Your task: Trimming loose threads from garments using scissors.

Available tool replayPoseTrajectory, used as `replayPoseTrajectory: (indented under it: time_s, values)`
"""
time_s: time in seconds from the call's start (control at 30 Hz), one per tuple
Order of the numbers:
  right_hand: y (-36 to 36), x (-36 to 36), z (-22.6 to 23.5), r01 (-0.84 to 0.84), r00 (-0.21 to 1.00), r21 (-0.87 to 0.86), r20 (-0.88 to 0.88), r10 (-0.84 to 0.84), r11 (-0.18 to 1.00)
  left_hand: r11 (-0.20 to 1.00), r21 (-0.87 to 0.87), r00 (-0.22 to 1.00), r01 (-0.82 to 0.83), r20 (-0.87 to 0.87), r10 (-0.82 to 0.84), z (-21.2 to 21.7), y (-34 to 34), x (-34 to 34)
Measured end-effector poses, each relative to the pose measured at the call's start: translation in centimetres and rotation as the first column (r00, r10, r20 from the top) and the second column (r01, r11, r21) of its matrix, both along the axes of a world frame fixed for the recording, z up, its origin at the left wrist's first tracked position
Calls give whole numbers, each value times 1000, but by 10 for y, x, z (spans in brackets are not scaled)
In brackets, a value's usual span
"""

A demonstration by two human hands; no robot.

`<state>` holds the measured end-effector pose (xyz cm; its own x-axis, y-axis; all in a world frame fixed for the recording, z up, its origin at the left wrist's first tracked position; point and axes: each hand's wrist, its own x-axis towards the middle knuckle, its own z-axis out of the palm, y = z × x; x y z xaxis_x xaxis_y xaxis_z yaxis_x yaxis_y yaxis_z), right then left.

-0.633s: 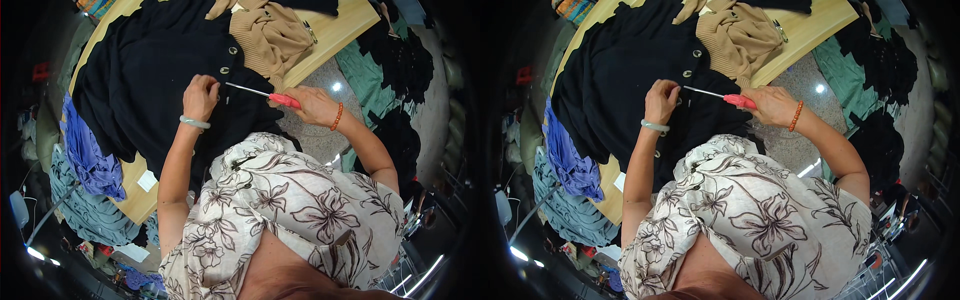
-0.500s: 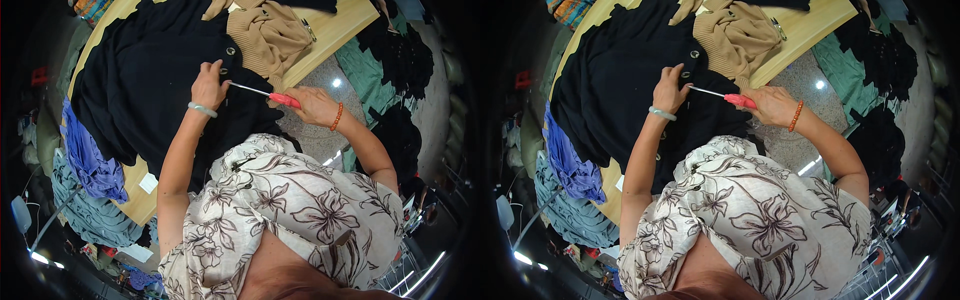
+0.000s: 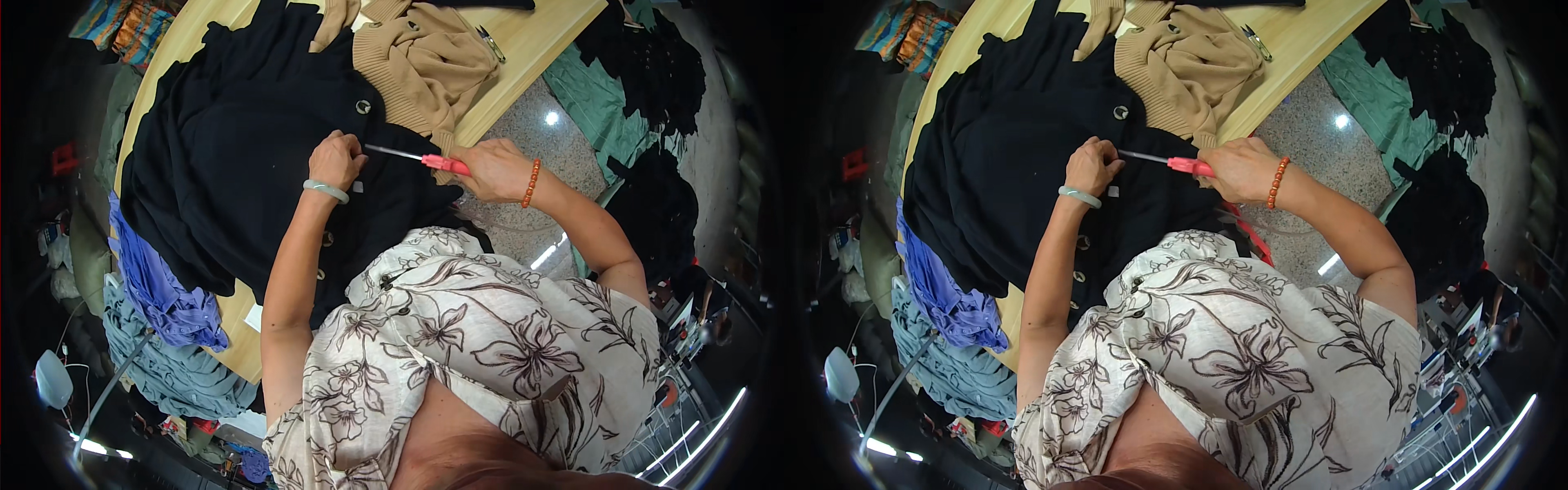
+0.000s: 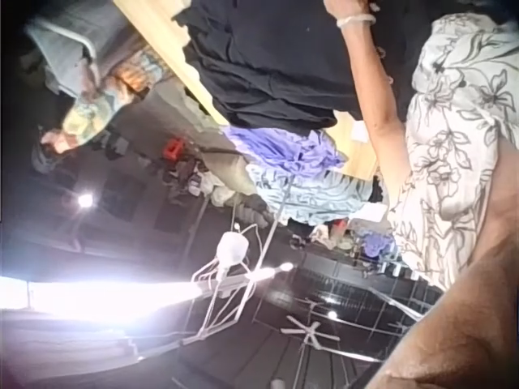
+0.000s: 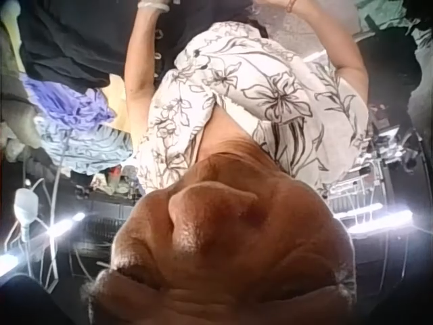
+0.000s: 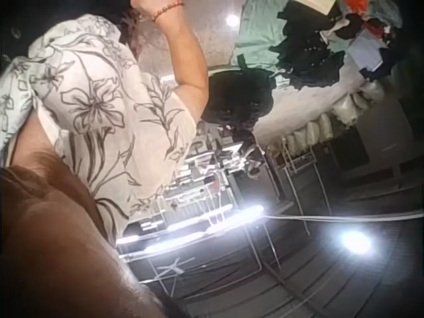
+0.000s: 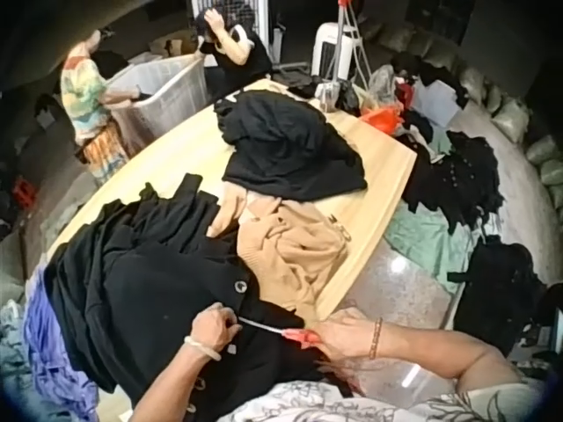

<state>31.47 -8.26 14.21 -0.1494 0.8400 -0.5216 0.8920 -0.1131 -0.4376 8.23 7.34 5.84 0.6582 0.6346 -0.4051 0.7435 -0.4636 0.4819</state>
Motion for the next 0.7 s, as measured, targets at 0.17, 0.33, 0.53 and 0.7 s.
replayPoseTrajectory:
  time_s: [0.17,0.33,0.53,0.7]
  values:
    - [-8,14,-18,132,991,159,-1,-134,978,965,250,980,-78,198,28,5,10,32]
    - [4,14,-30,170,983,151,43,-179,974,953,292,996,-84,39,75,-57,42,56]
    - [-1,18,-24,90,993,59,74,-94,994,981,-106,962,-162,205,181,-75,36,57]
    - [10,23,-29,84,992,59,-103,-77,995,968,197,923,-153,380,69,-21,9,20]
